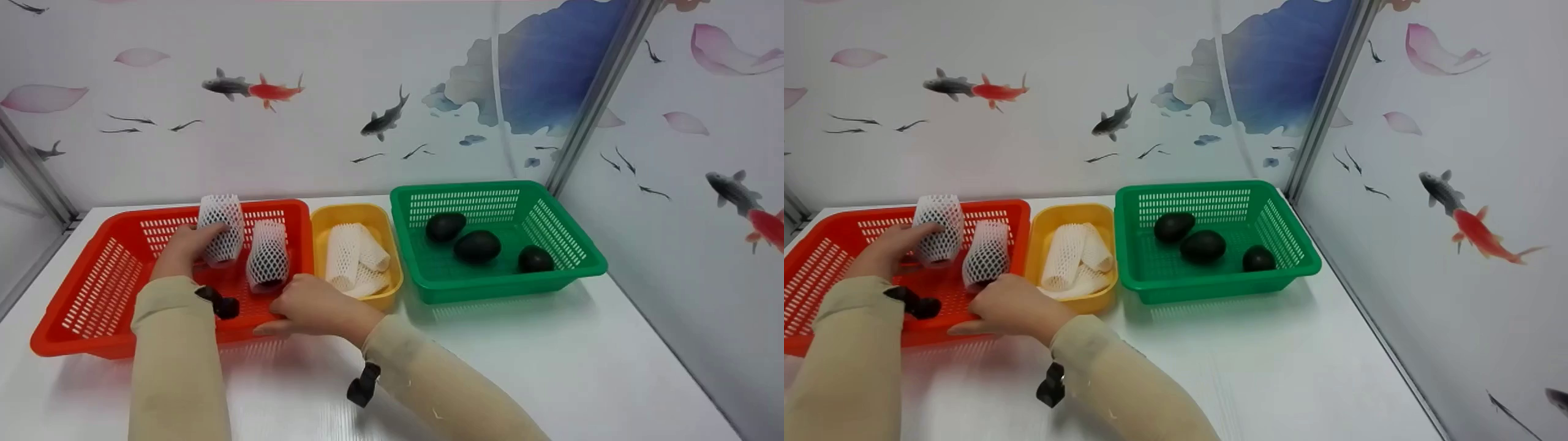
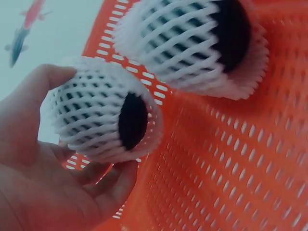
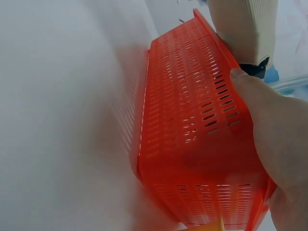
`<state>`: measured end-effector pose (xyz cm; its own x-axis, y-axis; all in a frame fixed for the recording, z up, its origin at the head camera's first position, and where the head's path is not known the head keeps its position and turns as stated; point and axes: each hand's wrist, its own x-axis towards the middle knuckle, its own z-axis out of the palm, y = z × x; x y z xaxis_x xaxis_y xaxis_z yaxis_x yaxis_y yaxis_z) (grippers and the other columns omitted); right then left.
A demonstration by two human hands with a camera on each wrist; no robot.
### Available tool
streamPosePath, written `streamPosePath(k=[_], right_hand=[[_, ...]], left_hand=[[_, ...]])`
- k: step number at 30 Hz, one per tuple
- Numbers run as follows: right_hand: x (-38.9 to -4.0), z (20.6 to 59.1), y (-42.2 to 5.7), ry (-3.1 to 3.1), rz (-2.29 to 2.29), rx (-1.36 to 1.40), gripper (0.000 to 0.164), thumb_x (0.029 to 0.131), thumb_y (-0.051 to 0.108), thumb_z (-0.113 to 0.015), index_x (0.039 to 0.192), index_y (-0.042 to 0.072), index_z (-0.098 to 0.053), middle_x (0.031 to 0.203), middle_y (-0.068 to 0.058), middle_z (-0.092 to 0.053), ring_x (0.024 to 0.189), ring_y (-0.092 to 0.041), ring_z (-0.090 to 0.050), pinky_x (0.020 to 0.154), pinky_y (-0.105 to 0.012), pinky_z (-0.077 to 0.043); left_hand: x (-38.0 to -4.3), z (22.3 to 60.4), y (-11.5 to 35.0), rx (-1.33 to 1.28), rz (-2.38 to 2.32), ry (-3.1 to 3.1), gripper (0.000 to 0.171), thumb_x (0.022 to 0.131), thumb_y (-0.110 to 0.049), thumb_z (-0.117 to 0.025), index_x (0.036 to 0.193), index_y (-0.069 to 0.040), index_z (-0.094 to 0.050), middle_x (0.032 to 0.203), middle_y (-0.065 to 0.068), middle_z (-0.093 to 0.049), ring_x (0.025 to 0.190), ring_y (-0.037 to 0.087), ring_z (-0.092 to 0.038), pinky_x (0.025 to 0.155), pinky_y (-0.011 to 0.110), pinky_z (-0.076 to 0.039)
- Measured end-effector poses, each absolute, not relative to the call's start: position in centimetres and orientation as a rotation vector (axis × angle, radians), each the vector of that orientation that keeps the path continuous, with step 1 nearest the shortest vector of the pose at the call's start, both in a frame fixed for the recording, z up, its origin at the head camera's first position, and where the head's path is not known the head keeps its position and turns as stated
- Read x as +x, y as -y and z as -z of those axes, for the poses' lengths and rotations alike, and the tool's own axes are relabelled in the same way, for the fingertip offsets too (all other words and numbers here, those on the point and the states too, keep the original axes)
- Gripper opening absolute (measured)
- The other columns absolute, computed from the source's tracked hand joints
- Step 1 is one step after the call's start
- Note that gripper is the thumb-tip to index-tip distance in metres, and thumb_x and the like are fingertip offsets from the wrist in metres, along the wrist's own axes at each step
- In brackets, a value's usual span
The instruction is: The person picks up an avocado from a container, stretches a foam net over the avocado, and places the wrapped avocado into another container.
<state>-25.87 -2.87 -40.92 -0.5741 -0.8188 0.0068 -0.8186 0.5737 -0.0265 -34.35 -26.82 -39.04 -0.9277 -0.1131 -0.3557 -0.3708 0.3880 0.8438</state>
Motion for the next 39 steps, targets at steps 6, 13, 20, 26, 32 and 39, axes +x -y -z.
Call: streamPosePath(k=[6,13,20,26,32,39], right_hand=[[-25.9,41.0,3.0,-2.79,0.003,-1.437,0.037,0.093,0.056,-0.055,0.082,0.021,-0.062,0.065,0.01,-0.056,0.07,-0.01,-0.047,0.07,-0.023,-0.038],[-26.0,41.2,2.9,-2.792,0.002,-1.46,0.04,0.094,0.056,-0.053,0.08,0.02,-0.062,0.064,0.01,-0.055,0.067,-0.011,-0.047,0.069,-0.024,-0.038],[-26.0,41.2,2.9,-2.794,0.003,-1.449,0.039,0.093,0.057,-0.054,0.081,0.021,-0.062,0.064,0.01,-0.055,0.068,-0.011,-0.048,0.07,-0.024,-0.037],[-26.1,41.2,2.9,-2.793,0.022,-1.455,0.04,0.094,0.057,-0.053,0.081,0.02,-0.064,0.064,0.01,-0.056,0.068,-0.011,-0.048,0.07,-0.023,-0.038],[-26.1,41.1,2.8,-2.803,0.017,-1.484,0.042,0.094,0.056,-0.053,0.077,0.019,-0.063,0.062,0.009,-0.054,0.064,-0.01,-0.047,0.067,-0.023,-0.037],[-26.0,41.1,2.9,-2.808,0.007,-1.477,0.043,0.094,0.057,-0.052,0.075,0.019,-0.061,0.061,0.009,-0.053,0.065,-0.011,-0.046,0.068,-0.024,-0.037]], left_hand=[[-33.8,39.2,27.0,-0.431,-1.557,-2.359,0.089,0.094,-0.052,-0.05,0.151,0.005,-0.012,0.148,0.026,-0.028,0.125,0.036,-0.034,0.109,0.044,-0.033],[-33.1,39.4,26.8,-0.351,-1.417,-2.312,0.09,0.092,-0.053,-0.056,0.152,0.002,-0.018,0.147,0.026,-0.026,0.127,0.038,-0.031,0.108,0.048,-0.035],[-33.2,39.3,26.6,-0.406,-1.362,-2.255,0.094,0.088,-0.055,-0.062,0.153,0.0,-0.021,0.148,0.025,-0.025,0.128,0.038,-0.029,0.108,0.048,-0.035],[-34.0,39.0,26.7,-0.17,-1.037,-2.404,0.089,0.092,-0.055,-0.056,0.147,0.009,-0.028,0.139,0.03,-0.036,0.12,0.042,-0.038,0.104,0.054,-0.037],[-34.5,39.2,26.3,-0.046,-0.978,-2.429,0.078,0.091,-0.052,-0.058,0.135,0.01,-0.04,0.12,0.024,-0.051,0.104,0.037,-0.05,0.094,0.049,-0.047],[-34.3,39.2,26.2,-0.024,-0.992,-2.393,0.073,0.094,-0.051,-0.054,0.134,0.009,-0.042,0.118,0.022,-0.053,0.101,0.036,-0.053,0.094,0.049,-0.046]])
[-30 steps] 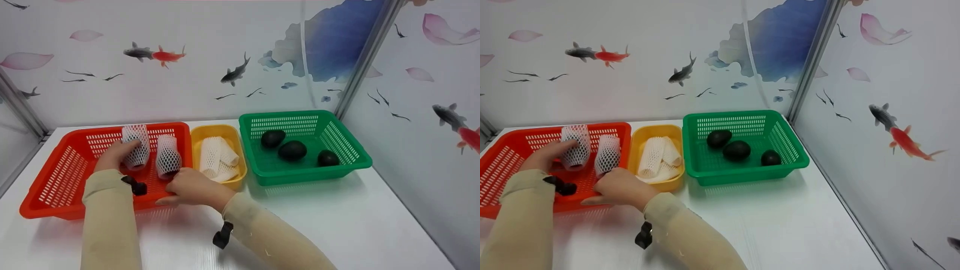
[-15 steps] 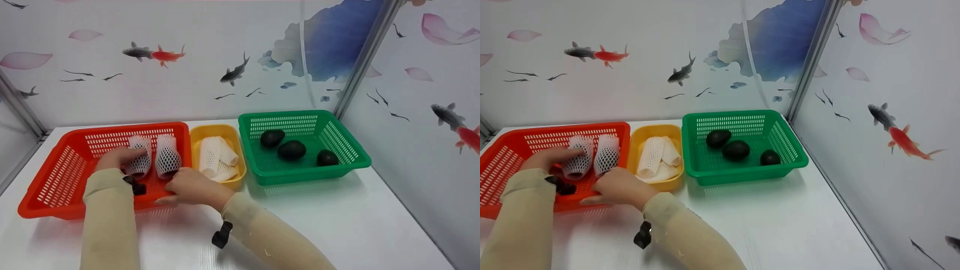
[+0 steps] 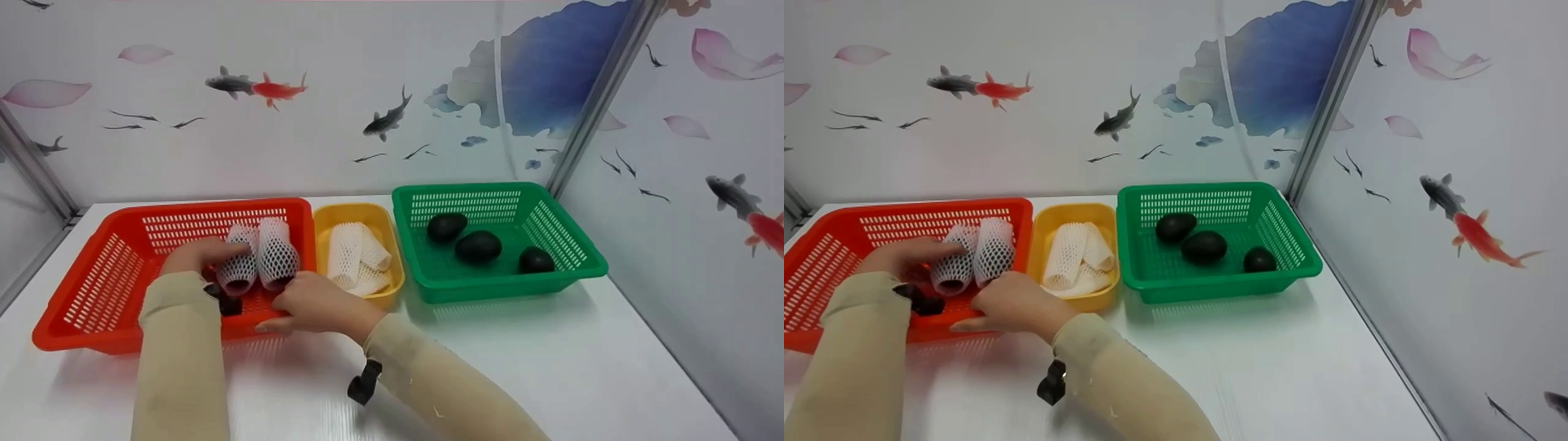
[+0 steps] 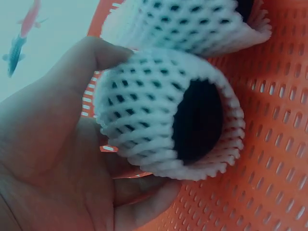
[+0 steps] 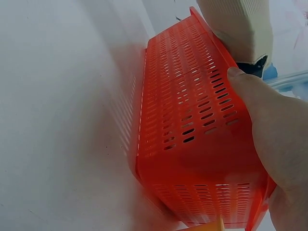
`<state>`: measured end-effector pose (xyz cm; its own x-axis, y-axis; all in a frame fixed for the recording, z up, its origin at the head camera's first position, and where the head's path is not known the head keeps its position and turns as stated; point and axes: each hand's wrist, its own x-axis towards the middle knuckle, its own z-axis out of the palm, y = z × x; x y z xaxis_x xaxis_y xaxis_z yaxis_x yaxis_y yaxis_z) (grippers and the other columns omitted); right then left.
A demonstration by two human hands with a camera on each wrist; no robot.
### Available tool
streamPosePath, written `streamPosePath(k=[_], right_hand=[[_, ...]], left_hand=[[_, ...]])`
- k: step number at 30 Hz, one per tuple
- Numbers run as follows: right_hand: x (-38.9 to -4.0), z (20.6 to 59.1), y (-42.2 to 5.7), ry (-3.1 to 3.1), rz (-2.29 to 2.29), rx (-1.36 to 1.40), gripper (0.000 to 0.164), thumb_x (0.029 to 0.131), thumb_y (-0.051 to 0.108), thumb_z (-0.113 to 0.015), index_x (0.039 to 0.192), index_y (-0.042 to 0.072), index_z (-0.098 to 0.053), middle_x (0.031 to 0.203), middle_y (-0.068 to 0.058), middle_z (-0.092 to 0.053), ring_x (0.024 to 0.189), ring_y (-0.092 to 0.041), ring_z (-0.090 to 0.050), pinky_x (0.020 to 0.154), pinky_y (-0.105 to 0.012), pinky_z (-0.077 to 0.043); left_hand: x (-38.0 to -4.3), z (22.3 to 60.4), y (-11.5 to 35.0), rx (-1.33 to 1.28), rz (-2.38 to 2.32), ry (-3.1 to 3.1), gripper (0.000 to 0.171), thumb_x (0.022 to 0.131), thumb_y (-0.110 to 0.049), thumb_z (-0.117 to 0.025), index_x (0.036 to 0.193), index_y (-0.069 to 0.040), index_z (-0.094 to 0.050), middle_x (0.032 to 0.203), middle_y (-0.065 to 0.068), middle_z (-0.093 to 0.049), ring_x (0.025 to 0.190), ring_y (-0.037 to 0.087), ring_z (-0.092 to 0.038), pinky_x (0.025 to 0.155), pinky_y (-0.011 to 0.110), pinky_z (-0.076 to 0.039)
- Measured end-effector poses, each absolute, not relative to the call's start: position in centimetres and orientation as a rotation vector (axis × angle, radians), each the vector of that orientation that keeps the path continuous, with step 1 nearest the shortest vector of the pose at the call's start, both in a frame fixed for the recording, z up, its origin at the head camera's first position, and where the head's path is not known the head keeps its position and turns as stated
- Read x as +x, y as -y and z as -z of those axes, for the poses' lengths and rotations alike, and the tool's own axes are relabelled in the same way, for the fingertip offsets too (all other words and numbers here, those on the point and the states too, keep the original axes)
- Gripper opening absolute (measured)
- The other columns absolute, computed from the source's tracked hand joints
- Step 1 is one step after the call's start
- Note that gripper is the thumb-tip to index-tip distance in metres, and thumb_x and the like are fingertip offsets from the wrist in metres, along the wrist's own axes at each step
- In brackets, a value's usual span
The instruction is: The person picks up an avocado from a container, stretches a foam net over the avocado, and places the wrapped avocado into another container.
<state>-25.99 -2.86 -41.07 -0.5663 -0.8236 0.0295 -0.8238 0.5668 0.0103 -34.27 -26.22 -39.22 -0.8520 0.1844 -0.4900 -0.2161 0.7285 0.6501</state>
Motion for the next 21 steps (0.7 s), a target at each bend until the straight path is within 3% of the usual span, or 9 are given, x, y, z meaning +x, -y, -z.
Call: streamPosePath(k=[7,15,21], right_hand=[[-26.06,41.23,2.93,2.771,-0.022,1.441,0.041,0.094,0.056,-0.054,0.076,0.02,-0.061,0.062,0.009,-0.054,0.067,-0.011,-0.048,0.068,-0.023,-0.038],[-26.12,41.35,2.98,2.777,-0.019,1.44,0.042,0.094,0.057,-0.053,0.077,0.02,-0.06,0.063,0.009,-0.055,0.069,-0.012,-0.048,0.071,-0.024,-0.039],[-26.1,41.23,2.93,2.741,-0.005,1.457,0.042,0.094,0.057,-0.052,0.079,0.02,-0.065,0.064,0.011,-0.055,0.067,-0.011,-0.049,0.072,-0.024,-0.039]], left_hand=[[-34.47,39.37,26.23,-0.034,-0.983,-2.405,0.074,0.095,-0.053,-0.051,0.134,0.01,-0.043,0.116,0.023,-0.054,0.098,0.036,-0.053,0.091,0.046,-0.048],[-34.43,39.7,26.67,-0.279,-1.025,-2.444,0.098,0.084,-0.07,-0.055,0.138,0.01,-0.04,0.123,0.025,-0.048,0.106,0.036,-0.047,0.089,0.044,-0.048],[-34.94,39.71,26.57,-0.149,-0.867,-2.54,0.088,0.086,-0.063,-0.058,0.129,0.013,-0.047,0.109,0.023,-0.055,0.091,0.033,-0.055,0.078,0.039,-0.053]])
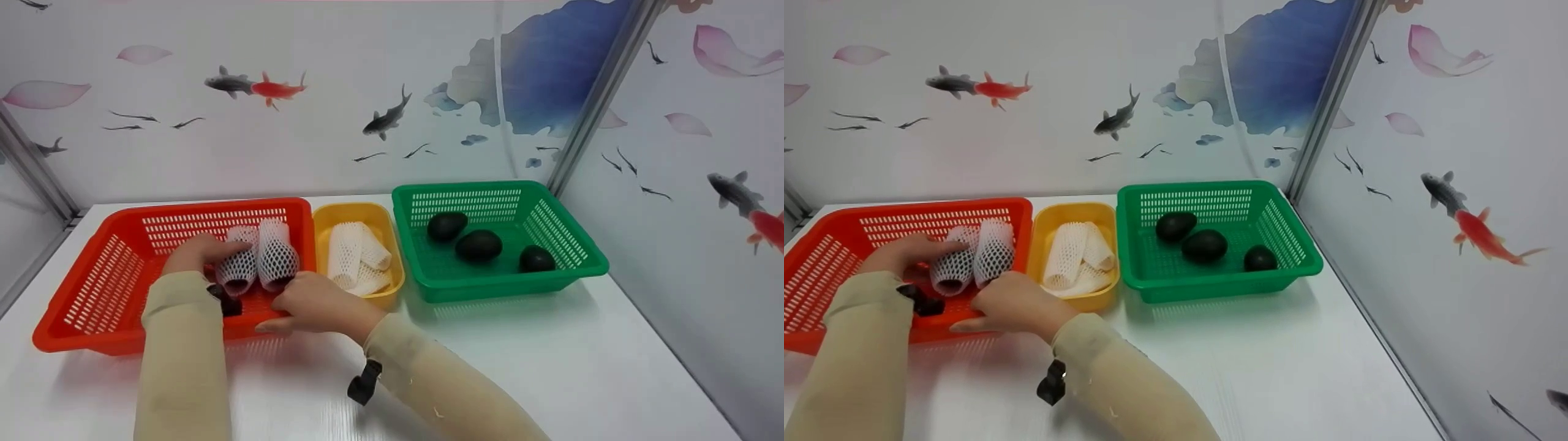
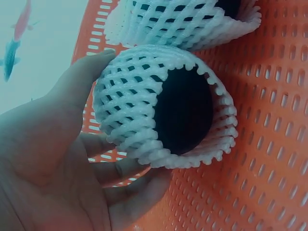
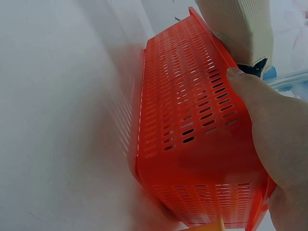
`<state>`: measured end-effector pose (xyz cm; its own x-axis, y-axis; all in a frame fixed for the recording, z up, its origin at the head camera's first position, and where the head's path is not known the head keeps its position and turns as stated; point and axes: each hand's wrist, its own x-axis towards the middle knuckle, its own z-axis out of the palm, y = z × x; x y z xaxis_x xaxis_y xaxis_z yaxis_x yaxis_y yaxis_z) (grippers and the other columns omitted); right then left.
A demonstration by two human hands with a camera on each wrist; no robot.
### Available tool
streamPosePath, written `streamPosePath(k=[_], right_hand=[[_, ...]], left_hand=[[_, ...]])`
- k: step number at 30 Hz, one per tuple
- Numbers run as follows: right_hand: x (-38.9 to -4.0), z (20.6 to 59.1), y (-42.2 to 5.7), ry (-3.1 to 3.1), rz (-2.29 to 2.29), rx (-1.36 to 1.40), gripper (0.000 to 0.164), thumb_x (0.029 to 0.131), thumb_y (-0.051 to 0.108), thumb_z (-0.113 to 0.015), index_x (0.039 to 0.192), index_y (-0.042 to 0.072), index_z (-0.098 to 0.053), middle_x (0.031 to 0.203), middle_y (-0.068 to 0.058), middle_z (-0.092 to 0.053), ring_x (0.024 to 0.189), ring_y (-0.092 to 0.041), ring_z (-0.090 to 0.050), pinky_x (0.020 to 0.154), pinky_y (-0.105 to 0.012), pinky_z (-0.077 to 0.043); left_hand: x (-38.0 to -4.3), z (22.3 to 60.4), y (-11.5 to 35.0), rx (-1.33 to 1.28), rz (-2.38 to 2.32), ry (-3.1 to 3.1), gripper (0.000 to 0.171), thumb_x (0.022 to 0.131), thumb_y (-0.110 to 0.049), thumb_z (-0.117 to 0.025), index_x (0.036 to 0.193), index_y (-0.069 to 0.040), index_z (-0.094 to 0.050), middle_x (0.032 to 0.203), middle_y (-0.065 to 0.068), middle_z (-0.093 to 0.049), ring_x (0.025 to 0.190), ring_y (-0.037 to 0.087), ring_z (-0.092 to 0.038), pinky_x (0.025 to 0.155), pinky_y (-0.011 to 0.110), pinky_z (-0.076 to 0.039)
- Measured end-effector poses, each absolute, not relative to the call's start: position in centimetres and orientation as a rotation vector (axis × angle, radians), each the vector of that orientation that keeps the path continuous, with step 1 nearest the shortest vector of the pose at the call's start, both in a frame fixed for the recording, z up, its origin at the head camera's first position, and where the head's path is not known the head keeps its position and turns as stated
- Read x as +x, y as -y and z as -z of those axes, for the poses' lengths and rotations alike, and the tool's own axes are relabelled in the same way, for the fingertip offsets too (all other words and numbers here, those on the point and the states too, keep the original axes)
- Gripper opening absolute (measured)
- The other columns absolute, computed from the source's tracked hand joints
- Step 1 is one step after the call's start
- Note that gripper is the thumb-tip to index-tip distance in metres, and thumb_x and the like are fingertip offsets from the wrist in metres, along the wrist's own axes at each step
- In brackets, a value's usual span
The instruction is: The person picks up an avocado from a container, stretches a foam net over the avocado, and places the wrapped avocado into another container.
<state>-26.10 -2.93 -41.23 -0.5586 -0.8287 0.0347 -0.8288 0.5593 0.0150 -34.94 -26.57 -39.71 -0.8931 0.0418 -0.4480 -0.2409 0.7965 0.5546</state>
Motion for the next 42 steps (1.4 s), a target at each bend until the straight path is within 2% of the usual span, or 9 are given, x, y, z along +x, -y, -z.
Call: streamPosePath(k=[5,12,20,27,30,32,36,39,42], right_hand=[[-26.0,41.1,2.9,2.74,-0.011,1.462,0.042,0.094,0.056,-0.053,0.078,0.019,-0.064,0.063,0.011,-0.054,0.067,-0.011,-0.049,0.07,-0.024,-0.039],[-25.8,40.9,2.9,2.737,-0.001,1.45,0.043,0.094,0.057,-0.052,0.078,0.02,-0.062,0.063,0.01,-0.054,0.067,-0.012,-0.049,0.07,-0.025,-0.039],[-25.6,40.9,3.3,2.774,-0.038,1.452,0.04,0.094,0.055,-0.054,0.079,0.02,-0.063,0.064,0.01,-0.055,0.069,-0.011,-0.05,0.072,-0.023,-0.039],[-25.4,40.8,3.3,2.751,-0.046,1.453,0.041,0.094,0.055,-0.055,0.077,0.019,-0.062,0.062,0.01,-0.054,0.067,-0.011,-0.048,0.07,-0.024,-0.038],[-25.4,40.8,3.2,2.723,-0.026,1.457,0.043,0.094,0.056,-0.053,0.075,0.019,-0.062,0.06,0.009,-0.053,0.066,-0.011,-0.047,0.07,-0.024,-0.037],[-25.4,40.8,3.1,2.718,-0.011,1.459,0.043,0.094,0.057,-0.053,0.075,0.019,-0.061,0.06,0.009,-0.053,0.066,-0.011,-0.046,0.07,-0.024,-0.037],[-25.6,40.8,2.9,2.734,0.02,1.46,0.041,0.094,0.056,-0.053,0.079,0.019,-0.059,0.063,0.008,-0.054,0.068,-0.012,-0.047,0.071,-0.025,-0.037],[-25.8,40.8,2.8,2.747,0.019,1.459,0.039,0.094,0.055,-0.054,0.08,0.019,-0.059,0.064,0.007,-0.054,0.07,-0.013,-0.047,0.071,-0.025,-0.038],[-25.7,40.9,2.8,2.743,-0.016,1.483,0.038,0.094,0.054,-0.054,0.082,0.018,-0.059,0.066,0.007,-0.055,0.071,-0.012,-0.048,0.071,-0.024,-0.038]], left_hand=[[-34.9,39.4,26.3,-0.09,-0.843,-2.574,0.079,0.088,-0.058,-0.06,0.125,0.011,-0.049,0.102,0.02,-0.057,0.081,0.03,-0.057,0.067,0.035,-0.053],[-34.5,39.2,26.2,-0.13,-0.909,-2.529,0.083,0.089,-0.06,-0.057,0.131,0.011,-0.045,0.113,0.024,-0.054,0.094,0.035,-0.054,0.079,0.039,-0.054],[-34.0,39.1,26.5,-0.253,-0.912,-2.571,0.09,0.095,-0.063,-0.038,0.138,0.015,-0.037,0.122,0.03,-0.048,0.104,0.04,-0.049,0.088,0.047,-0.048],[-33.5,38.5,26.5,-0.409,-0.963,-2.757,0.067,0.102,-0.051,-0.034,0.125,0.01,-0.053,0.095,0.019,-0.051,0.084,0.032,-0.05,0.069,0.04,-0.045],[-33.5,38.4,26.6,-0.511,-1.011,-2.87,0.062,0.102,-0.048,-0.033,0.123,0.006,-0.054,0.094,0.018,-0.053,0.081,0.031,-0.051,0.065,0.039,-0.043],[-33.6,38.2,26.4,-0.575,-1.088,-2.94,0.059,0.103,-0.045,-0.033,0.127,0.005,-0.054,0.104,0.021,-0.058,0.087,0.033,-0.053,0.07,0.043,-0.046],[-34.1,37.9,25.9,-0.679,-1.292,-3.034,0.056,0.103,-0.044,-0.035,0.133,-0.001,-0.054,0.127,0.02,-0.059,0.106,0.036,-0.054,0.092,0.049,-0.046],[-34.6,37.7,25.4,-0.693,-1.403,-3.09,0.056,0.102,-0.046,-0.037,0.135,-0.004,-0.055,0.129,0.018,-0.059,0.11,0.035,-0.054,0.099,0.05,-0.043],[-34.7,37.5,25.0,-0.663,-1.402,-3.163,0.054,0.101,-0.046,-0.038,0.132,-0.005,-0.057,0.123,0.018,-0.062,0.105,0.034,-0.056,0.096,0.048,-0.046]])
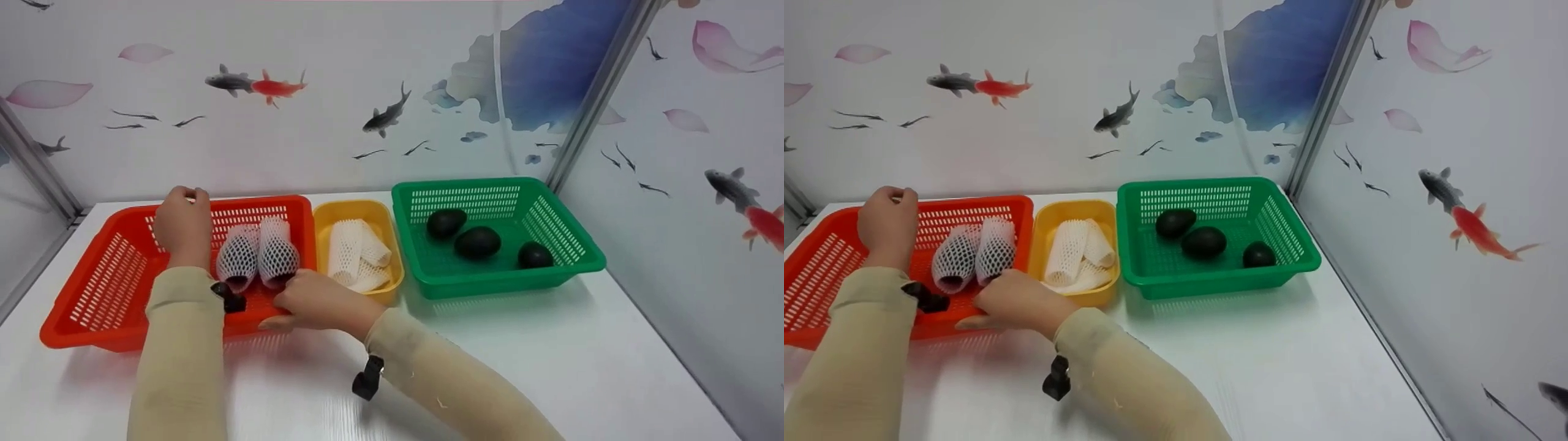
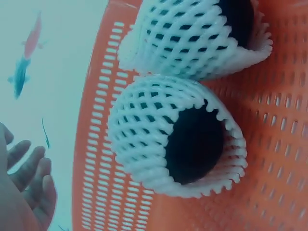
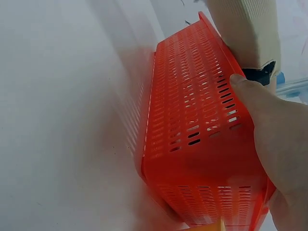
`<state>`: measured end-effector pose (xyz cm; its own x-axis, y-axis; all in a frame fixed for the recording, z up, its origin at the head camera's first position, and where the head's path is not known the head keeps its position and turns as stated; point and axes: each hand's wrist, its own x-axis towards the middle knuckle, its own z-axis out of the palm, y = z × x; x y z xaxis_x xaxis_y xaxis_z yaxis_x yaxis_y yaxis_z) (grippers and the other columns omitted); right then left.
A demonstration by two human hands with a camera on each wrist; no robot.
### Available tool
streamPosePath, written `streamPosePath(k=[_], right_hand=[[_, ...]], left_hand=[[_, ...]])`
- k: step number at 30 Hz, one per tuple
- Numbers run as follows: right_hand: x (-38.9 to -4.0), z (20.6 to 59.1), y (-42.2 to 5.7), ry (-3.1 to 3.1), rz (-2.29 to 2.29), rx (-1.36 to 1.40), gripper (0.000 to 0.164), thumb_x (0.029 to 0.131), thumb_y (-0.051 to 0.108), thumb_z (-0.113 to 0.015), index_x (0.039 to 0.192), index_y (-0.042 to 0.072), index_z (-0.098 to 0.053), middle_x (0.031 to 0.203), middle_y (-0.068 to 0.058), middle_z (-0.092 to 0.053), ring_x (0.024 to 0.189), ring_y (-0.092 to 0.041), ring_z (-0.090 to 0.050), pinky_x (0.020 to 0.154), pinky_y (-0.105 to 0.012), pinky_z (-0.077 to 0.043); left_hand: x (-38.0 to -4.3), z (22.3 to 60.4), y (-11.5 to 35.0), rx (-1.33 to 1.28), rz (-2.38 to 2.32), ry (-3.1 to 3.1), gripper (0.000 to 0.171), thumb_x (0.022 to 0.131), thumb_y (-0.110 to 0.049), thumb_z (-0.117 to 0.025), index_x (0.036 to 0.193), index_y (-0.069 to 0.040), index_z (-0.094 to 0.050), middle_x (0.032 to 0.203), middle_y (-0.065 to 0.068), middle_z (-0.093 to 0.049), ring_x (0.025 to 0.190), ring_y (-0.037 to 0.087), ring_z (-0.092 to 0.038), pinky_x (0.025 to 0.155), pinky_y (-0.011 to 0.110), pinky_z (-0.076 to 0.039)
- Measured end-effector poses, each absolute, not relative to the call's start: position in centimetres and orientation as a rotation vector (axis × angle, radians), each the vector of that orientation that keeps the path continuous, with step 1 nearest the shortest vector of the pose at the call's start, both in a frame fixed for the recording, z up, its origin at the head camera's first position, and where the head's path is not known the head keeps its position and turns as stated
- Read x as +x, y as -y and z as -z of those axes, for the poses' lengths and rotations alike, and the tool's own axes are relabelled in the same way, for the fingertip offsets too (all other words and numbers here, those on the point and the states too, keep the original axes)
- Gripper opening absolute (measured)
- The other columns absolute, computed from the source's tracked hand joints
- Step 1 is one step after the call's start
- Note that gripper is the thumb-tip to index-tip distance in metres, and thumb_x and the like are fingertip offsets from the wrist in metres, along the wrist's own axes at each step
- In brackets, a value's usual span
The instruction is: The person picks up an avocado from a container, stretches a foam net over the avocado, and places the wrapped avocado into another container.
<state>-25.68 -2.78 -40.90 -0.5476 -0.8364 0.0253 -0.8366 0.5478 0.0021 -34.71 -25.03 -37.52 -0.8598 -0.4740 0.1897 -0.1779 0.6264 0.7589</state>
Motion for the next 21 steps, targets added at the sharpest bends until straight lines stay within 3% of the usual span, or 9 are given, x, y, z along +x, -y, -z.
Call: streamPosePath(k=[4,7,11,21], right_hand=[[-25.6,40.4,2.4,2.713,-0.088,1.537,0.038,0.095,0.053,-0.054,0.089,0.017,-0.064,0.076,0.007,-0.061,0.079,-0.011,-0.05,0.075,-0.021,-0.04],[-25.8,39.3,1.6,2.705,-0.18,1.535,0.038,0.095,0.05,-0.055,0.105,0.017,-0.071,0.095,0.006,-0.068,0.093,-0.01,-0.054,0.086,-0.018,-0.041],[-26.4,37.5,-0.1,2.727,-0.285,1.469,0.039,0.095,0.045,-0.059,0.121,0.018,-0.069,0.113,0.005,-0.068,0.107,-0.01,-0.054,0.098,-0.023,-0.041],[-28.7,35.0,-6.0,2.834,-0.408,1.243,0.034,0.097,0.038,-0.058,0.121,0.015,-0.069,0.117,0.001,-0.066,0.11,-0.015,-0.055,0.098,-0.03,-0.045]], left_hand=[[-34.4,37.0,24.5,0.439,1.05,2.485,0.053,0.101,-0.045,-0.039,0.13,-0.005,-0.058,0.118,0.019,-0.064,0.099,0.034,-0.057,0.092,0.048,-0.049],[-34.2,36.1,23.8,0.38,1.04,2.476,0.051,0.101,-0.044,-0.04,0.129,-0.005,-0.058,0.118,0.018,-0.064,0.098,0.034,-0.058,0.09,0.048,-0.05],[-34.1,34.6,22.5,0.313,1.025,2.447,0.047,0.101,-0.041,-0.042,0.125,-0.006,-0.061,0.115,0.016,-0.065,0.094,0.032,-0.059,0.085,0.046,-0.052],[-33.3,31.9,17.8,0.089,0.968,2.463,0.041,0.102,-0.039,-0.041,0.112,-0.007,-0.065,0.099,0.013,-0.068,0.082,0.029,-0.059,0.077,0.043,-0.051]])
